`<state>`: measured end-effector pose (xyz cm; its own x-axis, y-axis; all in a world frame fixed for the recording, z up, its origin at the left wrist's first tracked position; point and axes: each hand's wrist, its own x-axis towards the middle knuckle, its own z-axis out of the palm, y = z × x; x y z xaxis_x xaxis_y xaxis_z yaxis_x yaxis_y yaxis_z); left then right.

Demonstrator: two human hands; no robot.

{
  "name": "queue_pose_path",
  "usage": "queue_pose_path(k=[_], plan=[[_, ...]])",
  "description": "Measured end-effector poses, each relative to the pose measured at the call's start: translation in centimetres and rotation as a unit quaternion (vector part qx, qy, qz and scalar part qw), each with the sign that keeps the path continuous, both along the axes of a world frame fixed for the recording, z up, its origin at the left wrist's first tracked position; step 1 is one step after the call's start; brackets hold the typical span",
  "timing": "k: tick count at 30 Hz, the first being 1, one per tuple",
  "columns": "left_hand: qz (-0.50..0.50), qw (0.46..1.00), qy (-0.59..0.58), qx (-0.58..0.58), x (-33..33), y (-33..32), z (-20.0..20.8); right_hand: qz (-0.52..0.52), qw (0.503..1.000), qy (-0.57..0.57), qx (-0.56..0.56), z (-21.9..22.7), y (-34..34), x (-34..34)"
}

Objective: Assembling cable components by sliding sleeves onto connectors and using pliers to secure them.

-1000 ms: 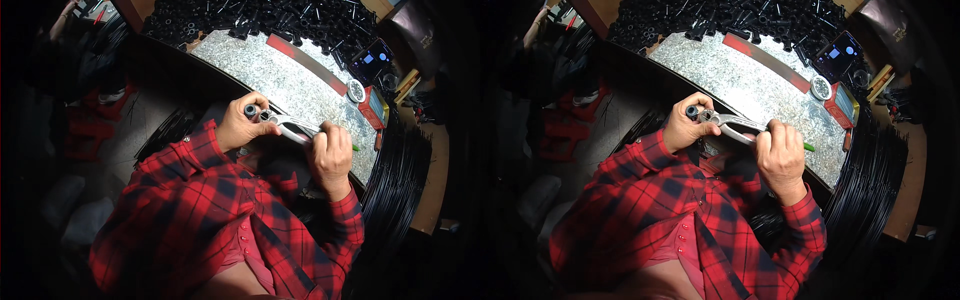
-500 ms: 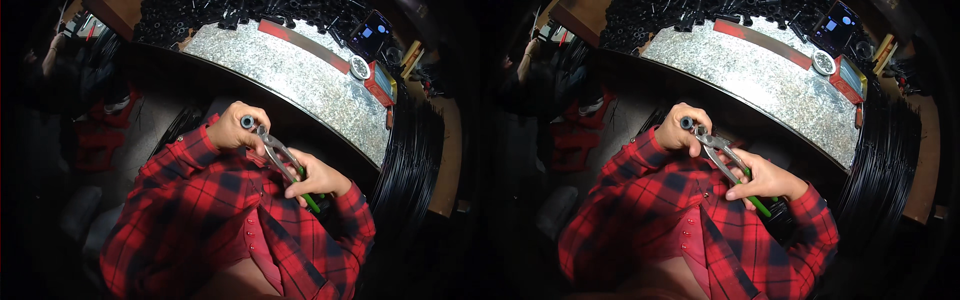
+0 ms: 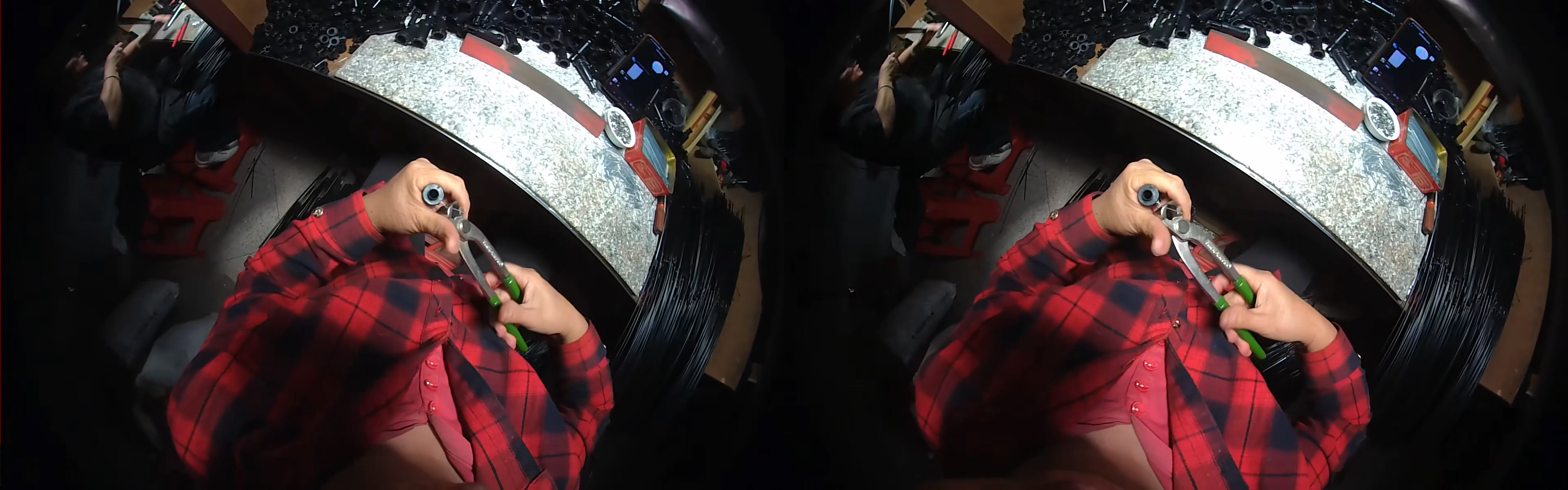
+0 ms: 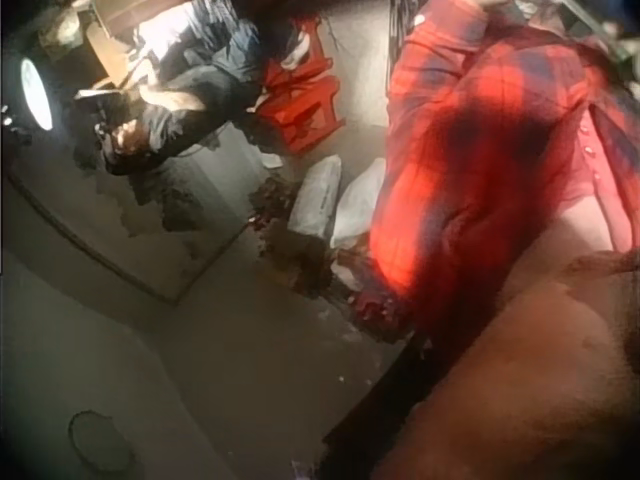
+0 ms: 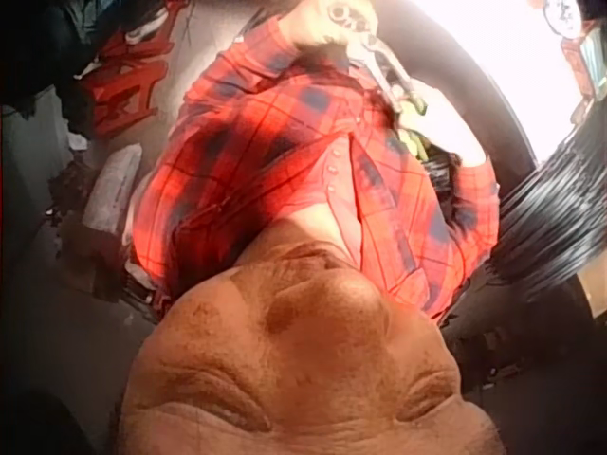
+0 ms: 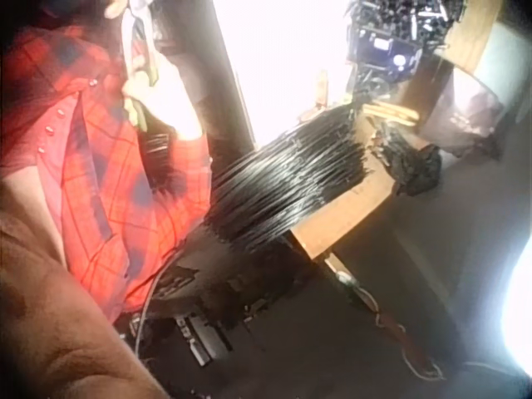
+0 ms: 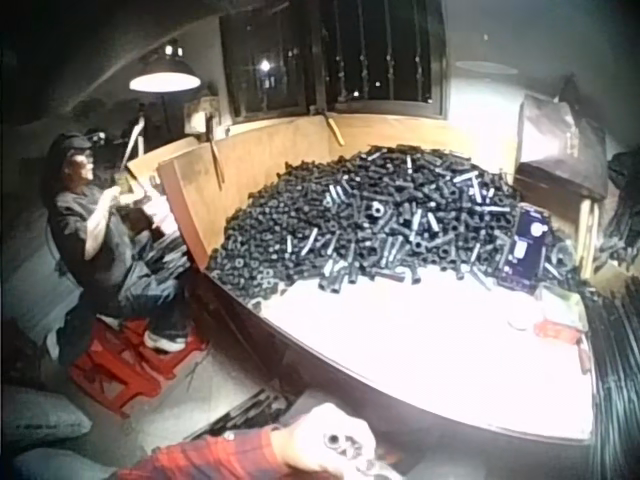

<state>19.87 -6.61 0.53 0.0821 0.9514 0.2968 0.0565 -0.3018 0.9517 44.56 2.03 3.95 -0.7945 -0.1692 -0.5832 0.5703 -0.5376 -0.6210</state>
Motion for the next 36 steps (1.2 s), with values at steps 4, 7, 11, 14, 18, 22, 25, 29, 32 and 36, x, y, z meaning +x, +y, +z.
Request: queue_pose_path(k=[4, 7, 11, 14, 18, 22, 25, 29, 32, 36], plan=[[0.038, 0.999, 0.010, -0.018, -0.4, -0.2, 0.1, -0.037, 0.812, 0.157, 0.562, 1.1, -0.7, -0.9], [0.046, 0.998, -0.001, -0.032, -0.7, 0.1, 0.7, -0.082, 0.548, 0.296, 0.778, -0.4, 0.7, -1.5], [-0.021, 0.999, -0.021, -0.032, -0.7, 0.5, 0.6, -0.034, 0.985, 0.031, -0.163, -0.5, 1.4, -0.2], [-0.101, 0.994, -0.027, -0.037, -0.6, 0.7, -0.2, 0.067, 0.997, -0.016, 0.045, 1.5, 2.1, -0.4], [-0.040, 0.998, 0.028, 0.035, -0.5, 1.0, -0.2, 0.074, 0.863, 0.086, 0.492, 1.5, 0.3, -1.2], [0.008, 0.998, 0.052, -0.031, 0.3, 0.6, 0.3, 0.032, 0.697, 0.157, 0.699, 0.5, 0.4, -1.4], [0.041, 0.999, 0.007, -0.031, 0.6, 0.7, 0.2, 0.035, 0.706, 0.162, 0.689, 0.3, 0.7, -1.6], [0.053, 0.998, 0.030, 0.013, 0.4, 0.6, -0.6, 0.054, 0.785, 0.164, 0.595, 0.1, 0.8, -1.7], [0.059, 0.998, 0.013, 0.004, 0.4, 0.6, -0.5, 0.048, 0.798, 0.179, 0.574, -0.3, 0.8, -1.8], [0.065, 0.998, 0.014, 0.000, 0.4, 0.4, -0.4, 0.012, 0.787, 0.187, 0.588, -0.1, 0.7, -2.0]])
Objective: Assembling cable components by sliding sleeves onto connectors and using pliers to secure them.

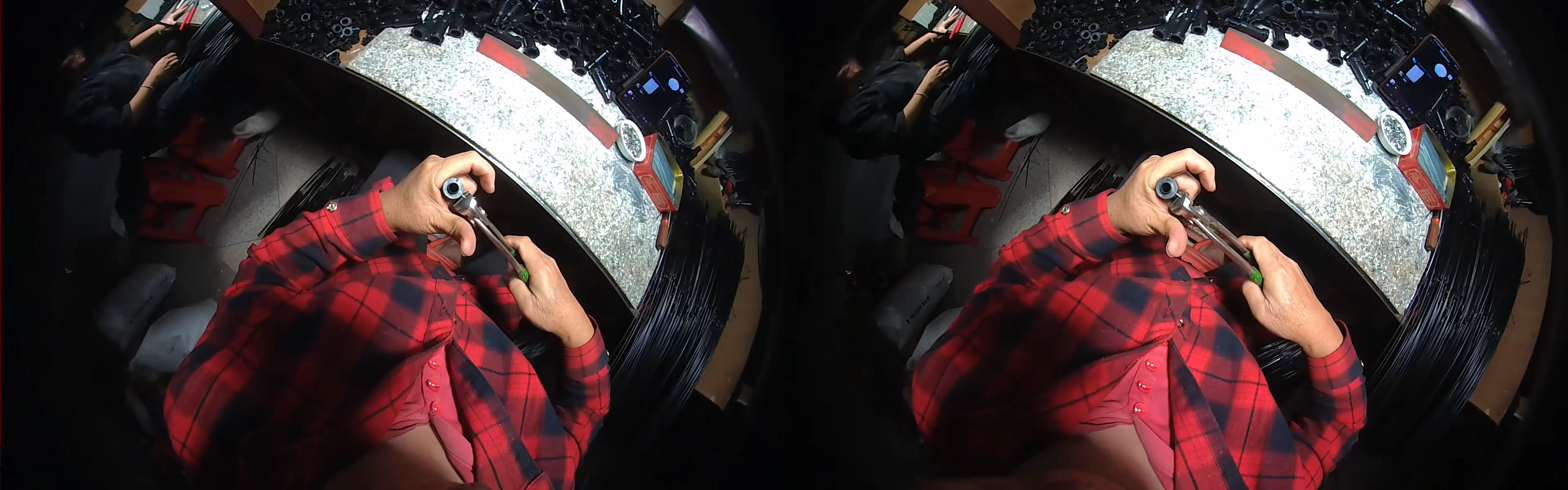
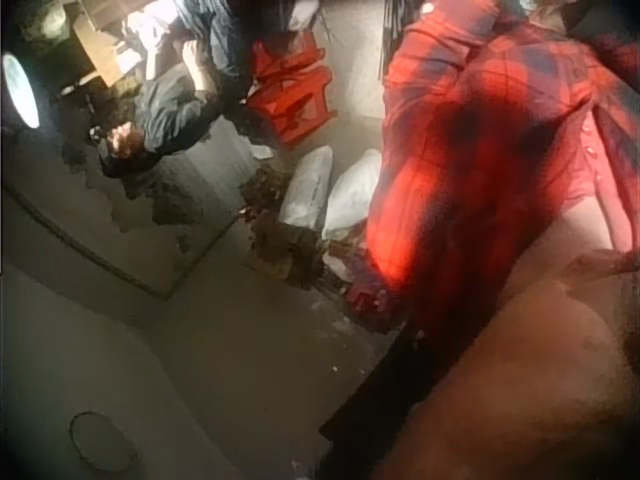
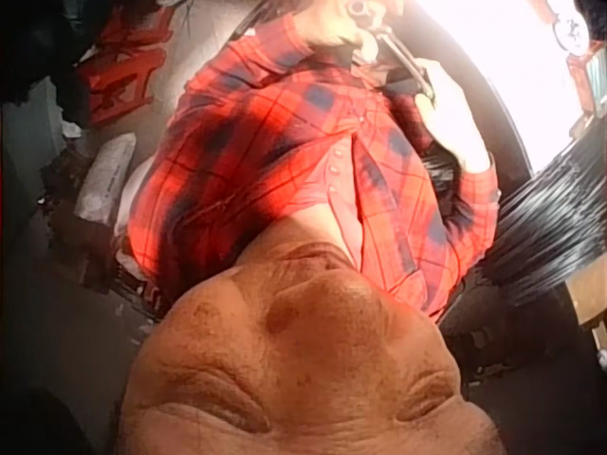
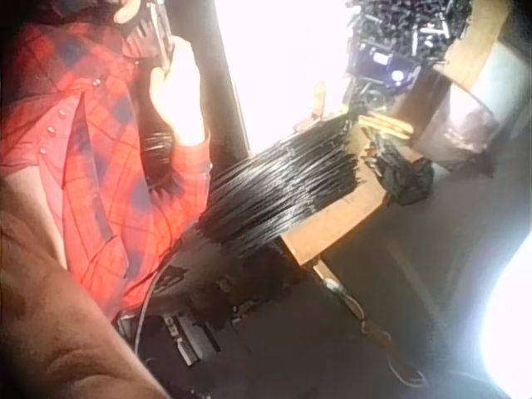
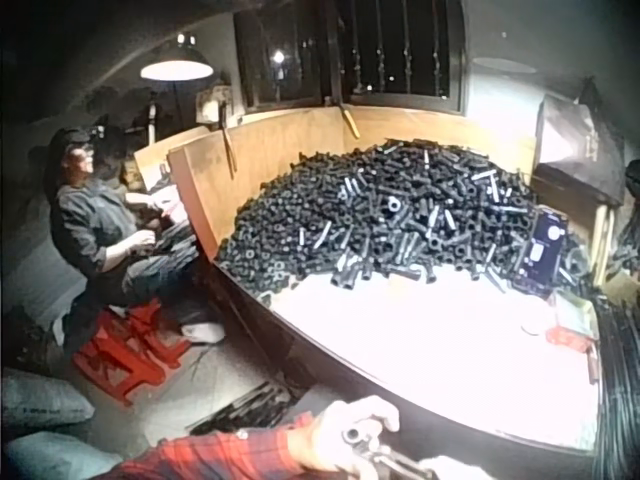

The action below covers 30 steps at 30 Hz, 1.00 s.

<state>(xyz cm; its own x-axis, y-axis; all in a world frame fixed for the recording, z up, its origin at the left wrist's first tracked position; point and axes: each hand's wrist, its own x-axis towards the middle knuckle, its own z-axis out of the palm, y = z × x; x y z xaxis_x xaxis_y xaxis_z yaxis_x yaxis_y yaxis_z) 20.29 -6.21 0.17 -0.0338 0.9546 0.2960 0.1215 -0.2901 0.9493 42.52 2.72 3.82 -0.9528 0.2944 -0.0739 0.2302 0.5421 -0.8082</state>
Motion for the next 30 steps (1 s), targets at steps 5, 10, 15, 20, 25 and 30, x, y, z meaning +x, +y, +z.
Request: queue_pose_path(k=[5, 10, 15, 20, 25, 30], plan=[[0.008, 1.000, 0.008, -0.011, 0.6, -0.1, 0.2, -0.045, 0.996, -0.073, 0.022, 0.2, 0.1, -0.1], [0.011, 1.000, 0.023, -0.018, 0.8, -0.1, 0.3, -0.074, 0.985, -0.035, 0.155, -0.9, 0.6, 0.6], [0.021, 0.998, -0.034, -0.053, 0.9, -0.2, -0.1, -0.093, 0.972, -0.034, 0.213, -1.3, 1.1, 0.9], [0.027, 0.996, -0.063, -0.049, 0.6, -0.2, -1.0, -0.177, 0.945, 0.043, 0.272, -1.0, 3.3, 1.6], [0.050, 0.995, -0.079, -0.042, 0.6, -0.8, -0.8, -0.271, 0.869, -0.009, 0.413, 0.5, 10.3, 2.3], [0.062, 0.991, -0.116, -0.035, 0.4, -0.9, -0.4, -0.308, 0.817, -0.140, 0.467, 2.3, 16.8, 0.4]])
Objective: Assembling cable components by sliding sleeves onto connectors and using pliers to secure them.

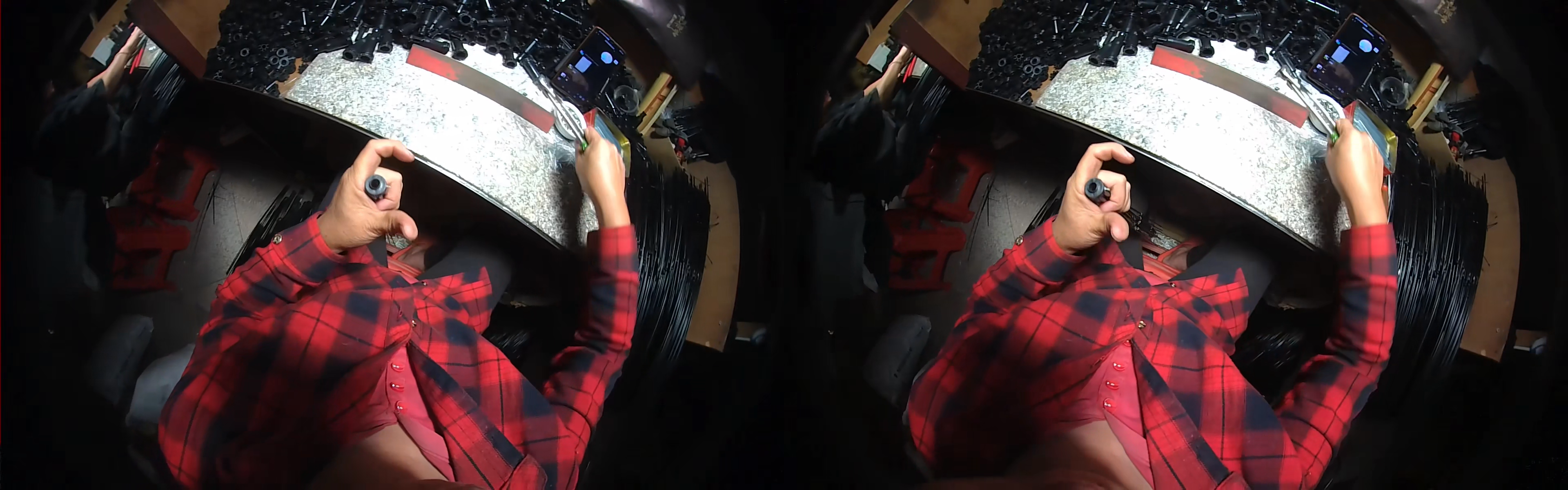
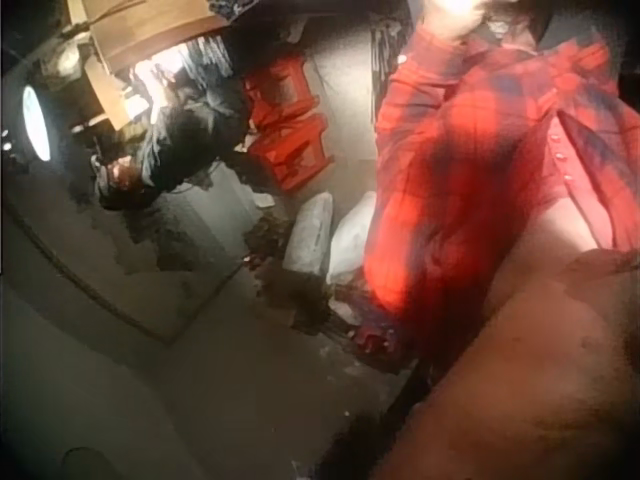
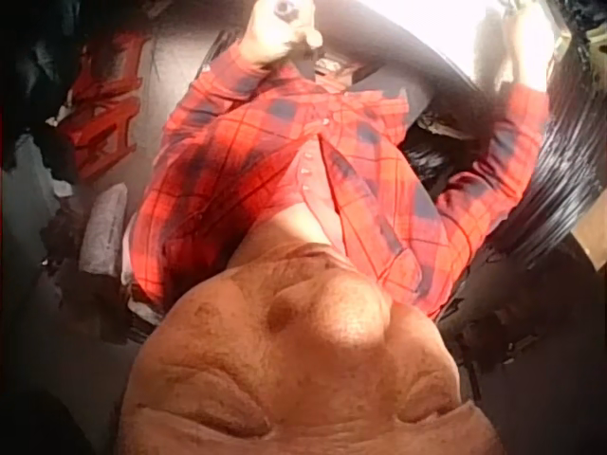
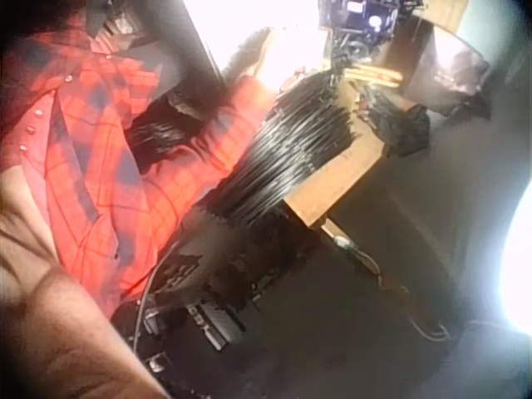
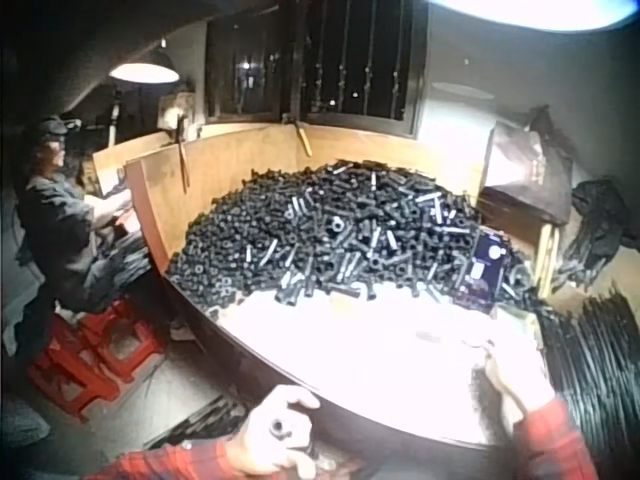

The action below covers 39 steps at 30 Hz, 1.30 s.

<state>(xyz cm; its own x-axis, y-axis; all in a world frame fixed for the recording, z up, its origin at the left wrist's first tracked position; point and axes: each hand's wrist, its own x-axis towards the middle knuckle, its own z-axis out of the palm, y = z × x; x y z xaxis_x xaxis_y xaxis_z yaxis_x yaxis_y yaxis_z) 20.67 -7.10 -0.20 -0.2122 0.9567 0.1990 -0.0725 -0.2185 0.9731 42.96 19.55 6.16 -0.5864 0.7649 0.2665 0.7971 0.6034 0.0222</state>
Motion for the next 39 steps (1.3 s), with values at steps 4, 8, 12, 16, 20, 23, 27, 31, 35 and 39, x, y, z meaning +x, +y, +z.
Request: queue_pose_path(k=[4, 8, 12, 16, 20, 23, 27, 31, 35, 39], plan=[[0.070, 0.994, -0.065, 0.046, -0.6, 0.3, 0.4, 0.005, 0.997, -0.074, 0.024, -0.7, 4.2, -1.3], [0.102, 0.989, -0.093, 0.058, -1.3, -0.1, 0.2, -0.029, 0.987, -0.156, -0.005, -0.4, 5.9, -3.0], [0.112, 0.991, -0.067, 0.041, -2.0, -0.4, 0.1, -0.030, 0.982, -0.186, -0.018, -0.9, 6.9, -3.8], [0.122, 0.992, -0.035, 0.026, -2.3, -0.2, 0.1, -0.038, 0.981, -0.188, -0.037, -0.4, 6.2, -4.7], [0.107, 0.993, -0.028, 0.034, -2.0, 0.2, 0.2, -0.042, 0.983, -0.172, -0.045, 0.0, 5.9, -4.4], [0.116, 0.991, -0.057, 0.043, -1.4, 0.3, 0.2, -0.038, 0.982, -0.177, -0.047, 0.0, 6.2, -4.6], [0.103, 0.993, -0.046, 0.040, -1.3, 0.4, 0.2, -0.056, 0.982, -0.174, -0.055, -0.2, 6.6, -4.3], [0.099, 0.993, -0.057, 0.038, -1.3, 0.1, 0.3, -0.060, 0.983, -0.162, -0.056, 0.0, 5.7, -4.8], [0.091, 0.993, -0.052, 0.048, -1.1, 0.2, 0.3, -0.047, 0.989, -0.133, -0.040, -0.5, 6.2, -3.7], [0.084, 0.993, -0.067, 0.051, -1.0, 0.2, 0.2, -0.019, 1.000, -0.020, 0.006, -0.9, 5.1, -2.8]])
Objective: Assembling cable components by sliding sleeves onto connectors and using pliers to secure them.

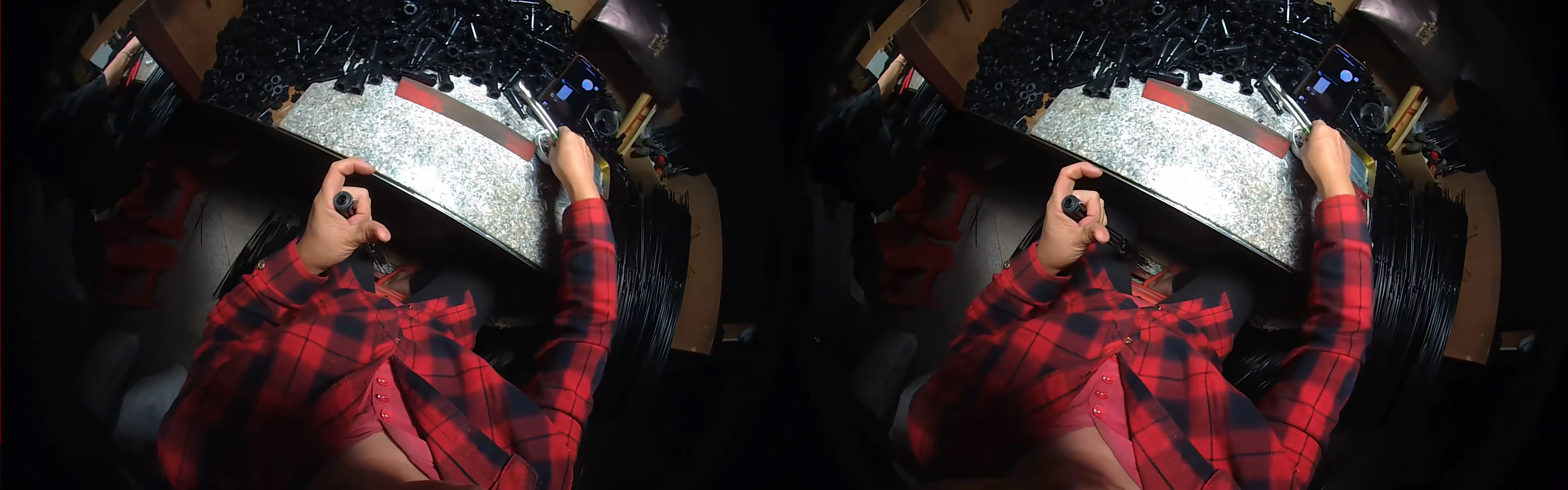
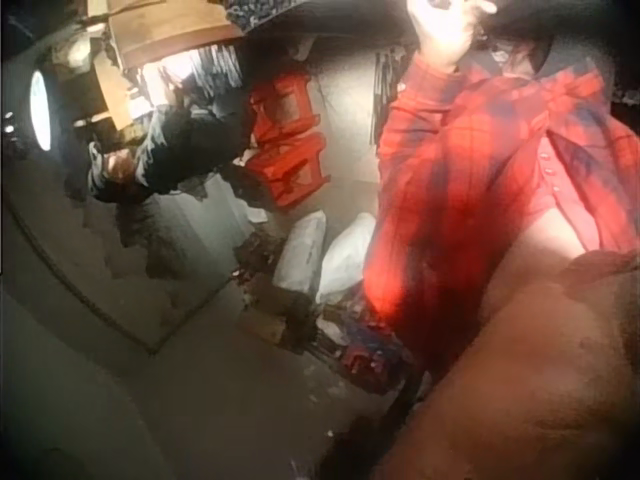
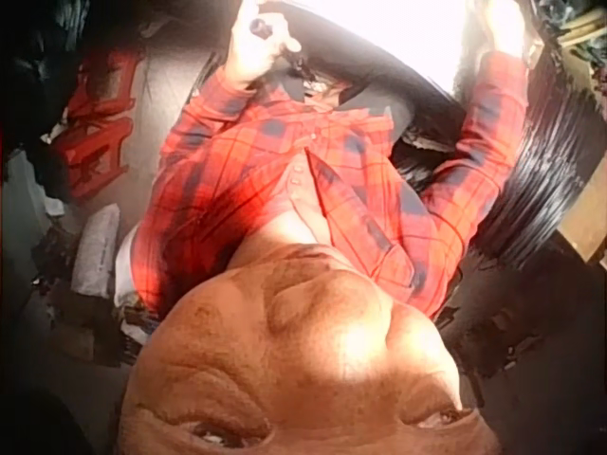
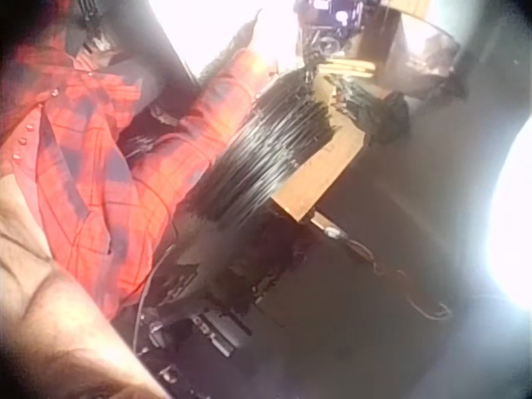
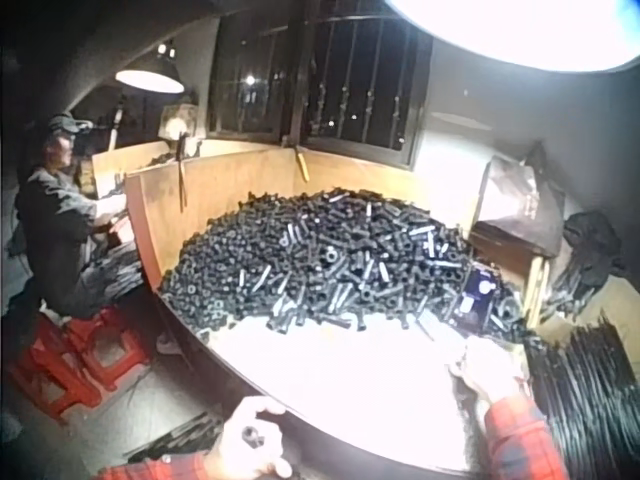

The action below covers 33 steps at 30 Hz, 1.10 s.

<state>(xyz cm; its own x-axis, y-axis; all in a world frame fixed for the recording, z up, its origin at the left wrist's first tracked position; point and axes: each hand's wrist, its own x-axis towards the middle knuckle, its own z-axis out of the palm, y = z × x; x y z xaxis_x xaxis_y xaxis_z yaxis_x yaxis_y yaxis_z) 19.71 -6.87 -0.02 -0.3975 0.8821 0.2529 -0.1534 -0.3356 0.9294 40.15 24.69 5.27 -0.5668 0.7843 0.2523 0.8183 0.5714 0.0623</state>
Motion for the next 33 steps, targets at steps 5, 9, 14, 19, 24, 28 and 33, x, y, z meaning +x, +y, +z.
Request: queue_pose_path(k=[5, 9, 14, 19, 24, 28, 33], plan=[[-0.003, 1.000, 0.002, -0.007, 0.4, 0.3, 0.1, 0.126, 0.937, 0.294, -0.140, 0.4, -7.7, -2.3], [-0.036, 0.998, 0.043, -0.022, 1.4, 1.1, 0.5, 0.281, 0.823, 0.380, -0.315, 1.3, -17.0, -3.8], [-0.065, 0.995, 0.072, -0.035, 2.2, 0.9, 0.2, 0.411, 0.783, 0.354, -0.304, -0.5, -20.3, -4.6], [-0.083, 0.995, 0.041, -0.036, 2.4, 0.5, 0.1, 0.404, 0.763, 0.371, -0.343, -0.6, -20.8, -4.9], [-0.088, 0.990, 0.098, -0.053, 2.2, 0.3, -0.3, 0.408, 0.771, 0.358, -0.332, -0.4, -20.9, -4.7], [-0.061, 0.988, 0.124, -0.069, 2.0, -0.2, -1.0, 0.385, 0.773, 0.355, -0.358, -0.2, -21.0, -4.7], [-0.083, 0.994, 0.037, -0.066, 2.3, 0.0, -0.2, 0.394, 0.769, 0.354, -0.357, -0.1, -21.0, -4.9]])
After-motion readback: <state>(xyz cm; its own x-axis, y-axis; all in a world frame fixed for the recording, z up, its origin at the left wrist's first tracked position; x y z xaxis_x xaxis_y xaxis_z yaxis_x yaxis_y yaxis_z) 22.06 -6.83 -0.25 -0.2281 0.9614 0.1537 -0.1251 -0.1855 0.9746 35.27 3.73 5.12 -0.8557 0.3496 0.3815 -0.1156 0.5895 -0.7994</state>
